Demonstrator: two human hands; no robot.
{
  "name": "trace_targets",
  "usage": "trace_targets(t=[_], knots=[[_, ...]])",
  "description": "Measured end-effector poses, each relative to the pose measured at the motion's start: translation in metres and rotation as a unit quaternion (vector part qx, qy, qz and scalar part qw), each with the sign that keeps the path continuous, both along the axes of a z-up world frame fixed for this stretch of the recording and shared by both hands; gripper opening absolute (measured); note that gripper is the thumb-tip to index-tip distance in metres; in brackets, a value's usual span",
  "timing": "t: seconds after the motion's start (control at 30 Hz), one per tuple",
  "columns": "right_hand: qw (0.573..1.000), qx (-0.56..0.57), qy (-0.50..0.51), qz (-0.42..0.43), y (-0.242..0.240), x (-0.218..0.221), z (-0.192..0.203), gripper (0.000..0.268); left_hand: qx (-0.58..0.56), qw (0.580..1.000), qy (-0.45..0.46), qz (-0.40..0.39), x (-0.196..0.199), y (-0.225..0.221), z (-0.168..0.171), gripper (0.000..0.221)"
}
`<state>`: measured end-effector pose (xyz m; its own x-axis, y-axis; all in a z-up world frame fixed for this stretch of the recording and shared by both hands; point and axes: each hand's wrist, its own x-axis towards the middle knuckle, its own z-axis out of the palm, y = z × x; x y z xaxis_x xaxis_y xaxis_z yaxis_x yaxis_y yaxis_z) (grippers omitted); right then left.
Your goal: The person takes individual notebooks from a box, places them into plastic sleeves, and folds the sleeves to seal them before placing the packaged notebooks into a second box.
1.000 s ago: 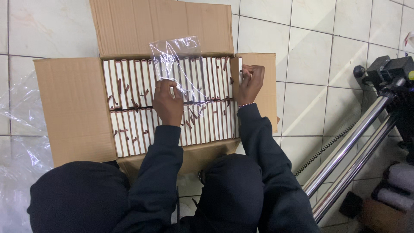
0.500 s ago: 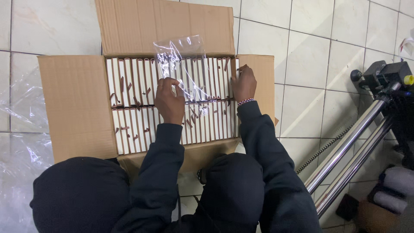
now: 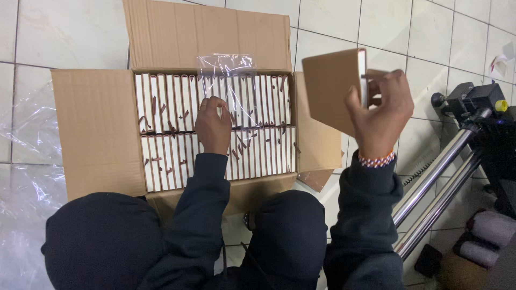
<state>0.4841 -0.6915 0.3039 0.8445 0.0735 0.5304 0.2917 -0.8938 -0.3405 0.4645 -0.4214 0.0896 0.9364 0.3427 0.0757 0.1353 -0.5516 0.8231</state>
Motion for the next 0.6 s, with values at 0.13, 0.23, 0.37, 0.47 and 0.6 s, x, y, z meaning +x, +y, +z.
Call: trace_targets(t=[0.13,0.23,0.37,0.47,0.6], knots=[[0.993,-0.108,-0.002,-0.046,0.038,-0.038,-0.04,0.023,-0.017,0.999,-0.016,0.033,0.001,0.01,0.012,0.024],[0.967,-0.207,0.133,-0.066,0.057,-0.042,-0.101,0.031,0.002,0.997,-0.04,0.061,0.005,0.017,0.01,0.026],[0.9,-0.008,0.426,0.089,0.042,-0.037,-0.148,0.062,0.031,0.997,-0.028,0.058,0.003,0.02,0.003,0.026],[0.937,0.015,0.347,-0.028,-0.008,-0.025,-0.171,0.055,0.041,0.997,-0.033,0.06,0.002,0.019,-0.008,0.026],[0.884,0.139,0.429,-0.124,-0.077,-0.018,-0.211,0.09,0.069,0.997,-0.015,0.027,-0.002,0.015,-0.011,0.023]])
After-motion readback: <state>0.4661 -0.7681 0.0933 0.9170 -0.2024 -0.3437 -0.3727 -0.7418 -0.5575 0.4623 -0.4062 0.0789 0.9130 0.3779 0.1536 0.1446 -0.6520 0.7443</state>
